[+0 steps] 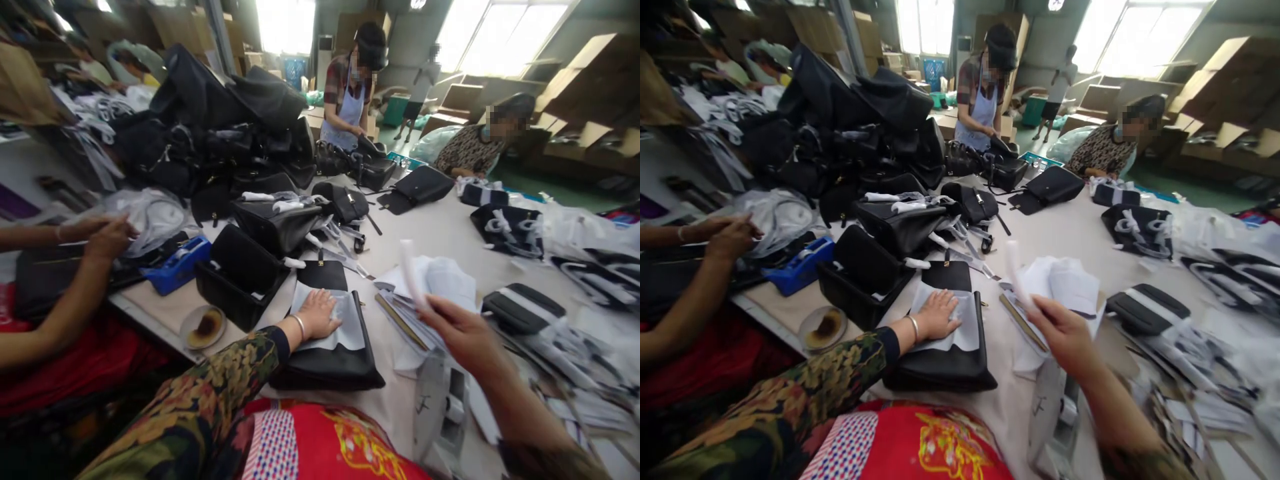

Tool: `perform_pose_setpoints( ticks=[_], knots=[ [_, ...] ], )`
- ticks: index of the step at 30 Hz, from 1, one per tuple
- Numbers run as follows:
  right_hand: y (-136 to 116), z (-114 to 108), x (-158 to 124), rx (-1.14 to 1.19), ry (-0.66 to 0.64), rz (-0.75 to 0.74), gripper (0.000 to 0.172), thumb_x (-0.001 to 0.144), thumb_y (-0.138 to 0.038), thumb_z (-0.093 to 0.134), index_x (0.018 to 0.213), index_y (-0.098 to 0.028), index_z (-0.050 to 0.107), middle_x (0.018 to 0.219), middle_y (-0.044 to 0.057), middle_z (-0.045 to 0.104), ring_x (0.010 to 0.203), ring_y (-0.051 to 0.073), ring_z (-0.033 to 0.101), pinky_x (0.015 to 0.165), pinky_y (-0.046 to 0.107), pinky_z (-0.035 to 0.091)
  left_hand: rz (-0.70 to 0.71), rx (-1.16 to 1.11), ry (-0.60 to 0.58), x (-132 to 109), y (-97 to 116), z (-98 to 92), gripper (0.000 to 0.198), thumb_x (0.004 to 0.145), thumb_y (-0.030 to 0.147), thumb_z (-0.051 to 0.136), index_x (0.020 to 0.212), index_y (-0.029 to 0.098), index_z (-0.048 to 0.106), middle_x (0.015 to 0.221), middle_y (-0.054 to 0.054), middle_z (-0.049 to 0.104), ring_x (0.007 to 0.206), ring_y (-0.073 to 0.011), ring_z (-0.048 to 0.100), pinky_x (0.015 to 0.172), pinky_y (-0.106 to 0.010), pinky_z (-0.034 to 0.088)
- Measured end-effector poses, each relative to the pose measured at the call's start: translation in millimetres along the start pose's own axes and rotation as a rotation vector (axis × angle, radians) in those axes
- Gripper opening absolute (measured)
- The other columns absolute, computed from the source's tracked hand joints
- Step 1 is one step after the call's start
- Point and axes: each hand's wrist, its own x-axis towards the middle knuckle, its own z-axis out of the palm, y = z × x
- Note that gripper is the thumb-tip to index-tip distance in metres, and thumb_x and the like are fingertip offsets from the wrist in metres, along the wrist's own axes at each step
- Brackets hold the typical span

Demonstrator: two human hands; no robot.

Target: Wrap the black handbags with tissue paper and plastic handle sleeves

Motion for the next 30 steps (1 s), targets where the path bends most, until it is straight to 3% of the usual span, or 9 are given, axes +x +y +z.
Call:
perform_pose_setpoints(
  ticks=[3,5,7,9,15,18,23,26,30],
  knots=[
    [-15,81,68,0.003,-0.328,-0.152,0.03,0.095,-0.036,0.057,0.118,-0.023,0.071,0.104,0.005,0.073,0.096,0.021,0.067,0.089,0.034,0.053,-0.014,-0.038,0.042,-2,-1,-1.5,0.075,0.088,0.064,0.047,0.144,0.014,0.044,0.157,-0.02,0.036,0.147,-0.0376,0.026,0.12,-0.056,0.016],
    [-16,137,107,-0.072,-0.474,-0.195,0.03,0.094,-0.029,0.055,0.118,-0.021,0.072,0.105,0.007,0.074,0.097,0.022,0.067,0.09,0.034,0.051,-0.02,-0.058,0.084,-3,-1,-3.6,0.074,0.086,0.064,0.05,0.141,0.015,0.047,0.154,-0.019,0.038,0.146,-0.0371,0.028,0.12,-0.056,0.017],
    [-7,181,130,-0.167,-0.601,-0.2,0.03,0.092,-0.025,0.055,0.114,-0.019,0.074,0.107,0.009,0.074,0.1,0.023,0.067,0.092,0.034,0.05,-0.019,-0.074,0.119,-5,-2,-5.4,0.073,0.084,0.064,0.053,0.137,0.014,0.05,0.151,-0.02,0.041,0.144,-0.0376,0.031,0.119,-0.056,0.019],
    [10,206,138,-0.224,-0.706,-0.19,0.029,0.091,-0.022,0.054,0.112,-0.019,0.075,0.109,0.009,0.075,0.103,0.023,0.067,0.094,0.032,0.048,-0.016,-0.084,0.149,-7,-3,-6.5,0.073,0.083,0.064,0.054,0.135,0.012,0.052,0.146,-0.022,0.044,0.14,-0.0381,0.035,0.118,-0.056,0.021],
    [58,213,123,-0.357,-0.74,-0.175,0.03,0.093,-0.026,0.053,0.114,-0.023,0.075,0.105,0.009,0.073,0.096,0.021,0.066,0.088,0.029,0.047,0.026,-0.149,0.244,-10,-8,-11.2,0.056,0.081,0.058,0.061,0.116,0.015,0.062,0.121,-0.016,0.054,0.121,-0.0342,0.046,0.114,-0.053,0.027],
    [63,214,122,-0.389,-0.723,-0.267,0.028,0.093,-0.025,0.054,0.112,-0.024,0.076,0.101,0.009,0.069,0.092,0.021,0.062,0.085,0.029,0.045,0.029,-0.174,0.261,-6,-10,-13.2,0.051,0.077,0.056,0.067,0.109,0.015,0.064,0.118,-0.015,0.053,0.117,-0.034,0.047,0.11,-0.052,0.033],
    [63,222,123,-0.369,-0.712,-0.389,0.029,0.093,-0.021,0.053,0.11,-0.025,0.076,0.1,0.009,0.065,0.092,0.02,0.055,0.087,0.031,0.04,0.006,-0.185,0.249,-2,-8,-12.3,0.052,0.075,0.053,0.071,0.11,0.015,0.063,0.122,-0.016,0.052,0.122,-0.0353,0.045,0.113,-0.054,0.031],
    [66,224,121,-0.365,-0.718,-0.388,0.028,0.093,-0.019,0.053,0.109,-0.024,0.076,0.1,0.009,0.064,0.09,0.021,0.053,0.085,0.032,0.039,-0.005,-0.186,0.182,2,-8,-23.2,0.053,0.076,0.052,0.072,0.113,0.015,0.062,0.126,-0.017,0.052,0.122,-0.0346,0.046,0.111,-0.052,0.035],
    [68,224,117,-0.364,-0.707,-0.37,0.025,0.093,-0.022,0.053,0.102,-0.021,0.077,0.098,0.011,0.063,0.089,0.022,0.053,0.083,0.033,0.04,-0.02,-0.124,-0.009,23,-18,-48.5,0.037,0.087,0.045,0.063,0.108,0.014,0.064,0.111,-0.014,0.059,0.108,-0.0294,0.056,0.1,-0.044,0.046]
  ],
)
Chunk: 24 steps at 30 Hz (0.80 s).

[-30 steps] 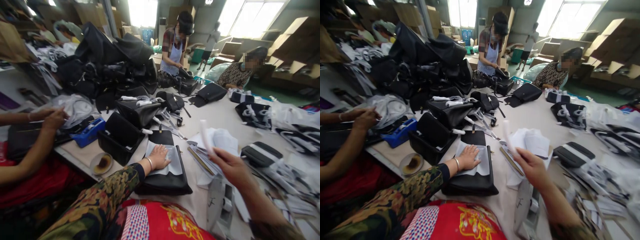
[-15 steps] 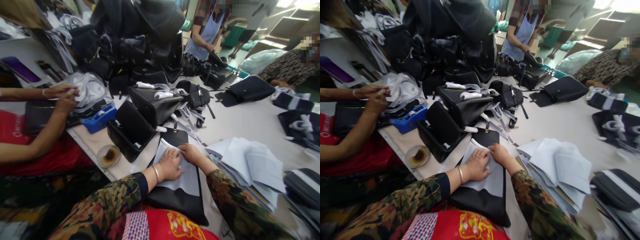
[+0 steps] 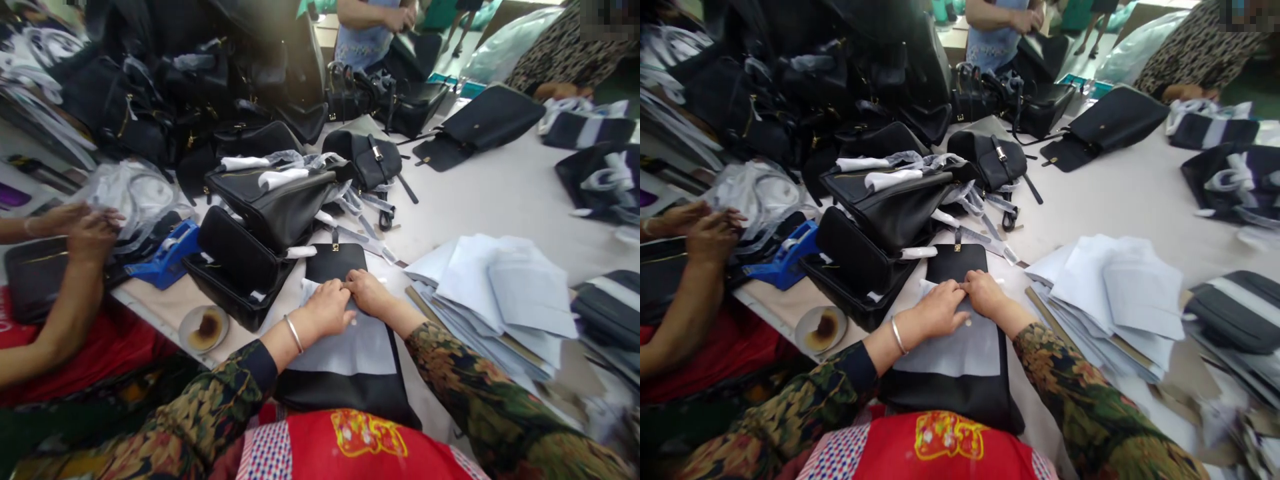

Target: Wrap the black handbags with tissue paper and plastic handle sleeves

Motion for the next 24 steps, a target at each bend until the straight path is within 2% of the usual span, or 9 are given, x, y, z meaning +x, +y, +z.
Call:
perform_pose_setpoints(
  ticks=[2,4,8,12,16,18,21,22,24],
  knots=[
    [-1,0,-2,0.0,-0.002,0.009,0.024,0.094,-0.024,0.054,0.098,-0.018,0.077,0.098,0.012,0.064,0.09,0.023,0.054,0.085,0.034,0.042,-0.001,0.062,-0.056,12,-5,-5.3,0.03,0.093,0.04,0.055,0.103,0.013,0.066,0.107,-0.014,0.061,0.105,-0.0287,0.058,0.097,-0.042,0.047],
    [-2,1,-6,0.011,0.007,0.007,0.026,0.095,-0.024,0.052,0.1,-0.016,0.076,0.099,0.013,0.064,0.093,0.023,0.056,0.088,0.035,0.043,-0.005,0.102,-0.082,18,-11,-0.4,0.03,0.096,0.038,0.05,0.103,0.013,0.066,0.108,-0.015,0.062,0.106,-0.0287,0.059,0.097,-0.042,0.046],
    [8,6,-25,0.112,0.105,0.043,0.036,0.096,-0.018,0.046,0.123,-0.015,0.068,0.119,0.015,0.065,0.107,0.024,0.059,0.098,0.038,0.045,-0.026,0.137,-0.017,12,-19,24.8,0.043,0.096,0.039,0.053,0.13,0.013,0.053,0.125,-0.015,0.06,0.12,-0.0295,0.053,0.105,-0.045,0.039],
    [36,6,-53,0.28,0.172,0.181,0.037,0.094,-0.02,0.047,0.124,-0.015,0.069,0.126,0.014,0.066,0.114,0.024,0.061,0.105,0.038,0.046,-0.036,0.15,0.004,5,-20,35.0,0.048,0.095,0.04,0.054,0.137,0.017,0.047,0.129,-0.015,0.058,0.12,-0.0304,0.052,0.103,-0.045,0.037],
    [66,-12,-69,0.321,0.231,0.341,0.034,0.093,-0.023,0.047,0.114,-0.016,0.073,0.119,0.012,0.07,0.111,0.025,0.064,0.105,0.039,0.047,-0.054,0.164,-0.009,7,-16,31.9,0.044,0.095,0.04,0.054,0.132,0.017,0.05,0.122,-0.014,0.059,0.114,-0.0307,0.053,0.098,-0.044,0.039],
    [72,-28,-68,0.286,0.301,0.413,0.033,0.093,-0.024,0.048,0.112,-0.016,0.074,0.118,0.013,0.07,0.112,0.026,0.064,0.104,0.04,0.047,-0.054,0.174,-0.002,7,-15,31.7,0.043,0.094,0.04,0.055,0.13,0.017,0.05,0.12,-0.014,0.058,0.113,-0.0308,0.053,0.097,-0.045,0.039],
    [60,-48,-56,0.235,0.402,0.385,0.034,0.094,-0.028,0.049,0.115,-0.017,0.073,0.118,0.013,0.069,0.112,0.027,0.063,0.104,0.041,0.046,-0.045,0.186,0.014,8,-14,33.1,0.042,0.093,0.04,0.057,0.128,0.017,0.051,0.117,-0.014,0.059,0.11,-0.0311,0.054,0.094,-0.045,0.039],
    [51,-52,-51,0.22,0.398,0.324,0.034,0.095,-0.029,0.049,0.116,-0.017,0.072,0.119,0.014,0.069,0.112,0.027,0.063,0.104,0.041,0.046,-0.042,0.188,0.02,7,-14,33.6,0.042,0.093,0.04,0.057,0.128,0.017,0.051,0.117,-0.013,0.059,0.11,-0.0311,0.054,0.094,-0.045,0.04],
    [28,-51,-39,0.176,0.306,0.183,0.033,0.094,-0.03,0.053,0.119,-0.017,0.07,0.122,0.014,0.068,0.115,0.028,0.061,0.105,0.042,0.044,-0.046,0.188,0.032,7,-14,34.0,0.042,0.093,0.04,0.056,0.127,0.017,0.052,0.115,-0.013,0.06,0.109,-0.0312,0.054,0.093,-0.045,0.04]
  ],
)
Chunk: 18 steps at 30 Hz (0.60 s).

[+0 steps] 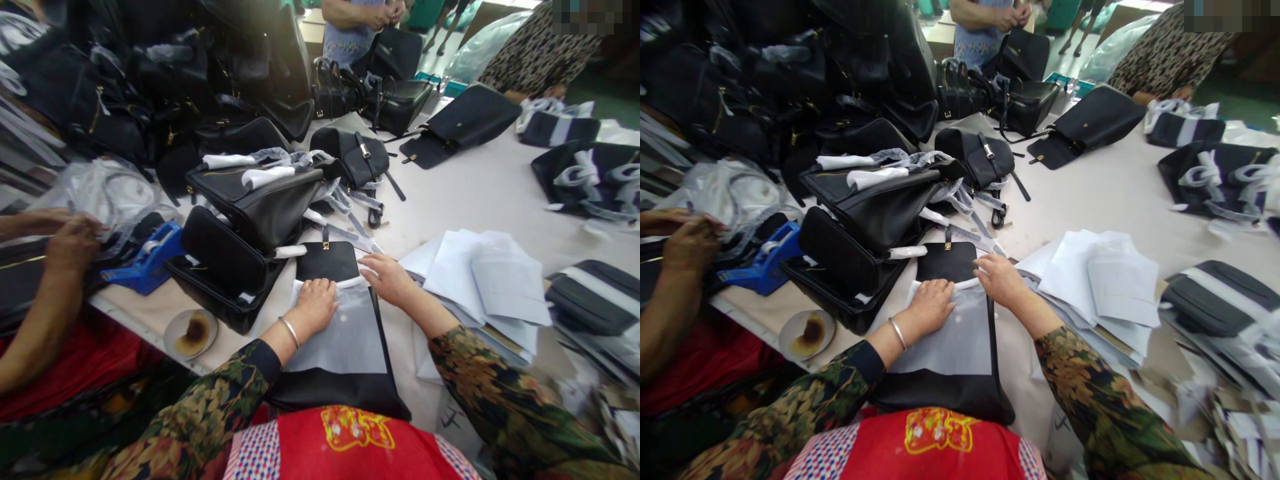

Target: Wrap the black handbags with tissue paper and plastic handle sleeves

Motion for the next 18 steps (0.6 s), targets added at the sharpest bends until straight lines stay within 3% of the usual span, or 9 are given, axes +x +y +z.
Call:
perform_pose_setpoints(
  ticks=[3,6,11,15,18],
  knots=[
    [-29,24,-3,-0.103,-0.219,-0.099,0.04,0.09,-0.033,0.062,0.126,-0.017,0.066,0.129,0.017,0.064,0.118,0.032,0.058,0.104,0.045,0.043,-0.019,-0.009,0.018,-2,2,0.0,0.04,0.095,0.041,0.052,0.126,0.016,0.053,0.113,-0.014,0.06,0.108,-0.0311,0.054,0.093,-0.046,0.039],
    [-36,45,-12,-0.175,-0.312,-0.08,0.049,0.086,-0.032,0.066,0.133,-0.017,0.061,0.134,0.018,0.059,0.121,0.035,0.056,0.102,0.047,0.042,-0.043,-0.033,0.022,-6,5,1.2,0.04,0.096,0.042,0.05,0.125,0.015,0.054,0.114,-0.015,0.06,0.108,-0.0309,0.053,0.094,-0.046,0.038],
    [-18,58,-12,-0.123,-0.315,-0.078,0.049,0.085,-0.023,0.063,0.134,-0.02,0.061,0.134,0.015,0.059,0.12,0.03,0.057,0.103,0.045,0.043,-0.092,-0.064,0.068,-11,7,7.4,0.051,0.097,0.044,0.047,0.139,0.014,0.046,0.121,-0.017,0.059,0.111,-0.0323,0.051,0.099,-0.05,0.034],
    [-4,62,-13,0.072,-0.267,-0.122,0.048,0.082,-0.024,0.065,0.13,-0.017,0.064,0.13,0.015,0.062,0.118,0.028,0.06,0.106,0.043,0.045,-0.083,-0.089,0.087,-12,5,10.6,0.052,0.096,0.043,0.05,0.139,0.015,0.046,0.122,-0.015,0.059,0.111,-0.032,0.051,0.1,-0.05,0.034],
    [10,58,-13,0.269,-0.231,-0.008,0.04,0.083,-0.031,0.064,0.12,-0.017,0.07,0.126,0.013,0.066,0.116,0.025,0.062,0.106,0.041,0.046,-0.081,-0.088,0.075,-11,3,10.0,0.048,0.094,0.042,0.053,0.135,0.017,0.049,0.119,-0.014,0.06,0.11,-0.0317,0.051,0.098,-0.049,0.035]
  ],
)
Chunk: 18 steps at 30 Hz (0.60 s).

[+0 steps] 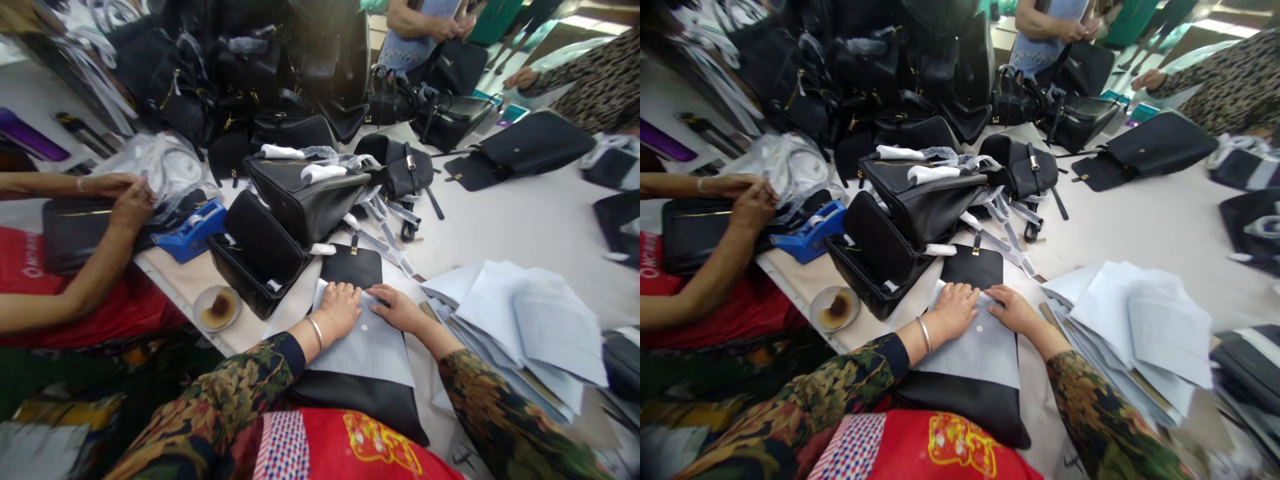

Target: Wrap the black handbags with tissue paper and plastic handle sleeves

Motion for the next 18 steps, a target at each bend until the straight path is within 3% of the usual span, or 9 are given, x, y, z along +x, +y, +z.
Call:
perform_pose_setpoints(
  ticks=[3,7,12,15,18],
  knots=[
    [8,-18,14,0.109,0.122,0.276,0.033,0.086,-0.036,0.06,0.11,-0.018,0.073,0.115,0.011,0.072,0.111,0.025,0.066,0.105,0.041,0.047,-0.005,-0.001,-0.02,2,-1,-1.2,0.042,0.093,0.042,0.054,0.128,0.018,0.052,0.116,-0.014,0.06,0.109,-0.0316,0.052,0.096,-0.049,0.036],
    [11,-36,56,0.113,0.27,0.544,0.041,0.081,-0.034,0.066,0.116,-0.012,0.071,0.111,0.016,0.073,0.114,0.029,0.065,0.105,0.044,0.045,0.007,0.002,-0.019,4,0,-1.8,0.042,0.093,0.041,0.054,0.127,0.017,0.054,0.115,-0.014,0.06,0.108,-0.0317,0.053,0.096,-0.049,0.036],
    [5,-31,91,0.27,0.261,0.568,0.041,0.078,-0.04,0.071,0.108,-0.013,0.07,0.093,0.013,0.075,0.092,0.025,0.071,0.083,0.038,0.056,0.01,0.017,0.008,2,-1,-1.7,0.044,0.093,0.041,0.054,0.129,0.017,0.054,0.114,-0.015,0.058,0.108,-0.032,0.053,0.097,-0.049,0.036],
    [-4,-34,85,0.411,0.225,0.514,0.038,0.081,-0.046,0.066,0.101,-0.014,0.07,0.087,0.009,0.075,0.078,0.02,0.07,0.071,0.034,0.058,-0.004,0.014,0.018,1,-1,-2.6,0.047,0.091,0.043,0.057,0.131,0.018,0.054,0.117,-0.015,0.056,0.109,-0.0329,0.051,0.097,-0.048,0.037],
    [-13,-42,64,0.51,0.183,0.373,0.037,0.073,-0.047,0.072,0.089,-0.014,0.072,0.08,0.005,0.074,0.073,0.019,0.067,0.071,0.033,0.057,-0.02,0.001,0.001,1,-1,-4.2,0.05,0.091,0.045,0.057,0.134,0.019,0.053,0.118,-0.015,0.054,0.109,-0.0333,0.05,0.095,-0.047,0.039]
  ],
)
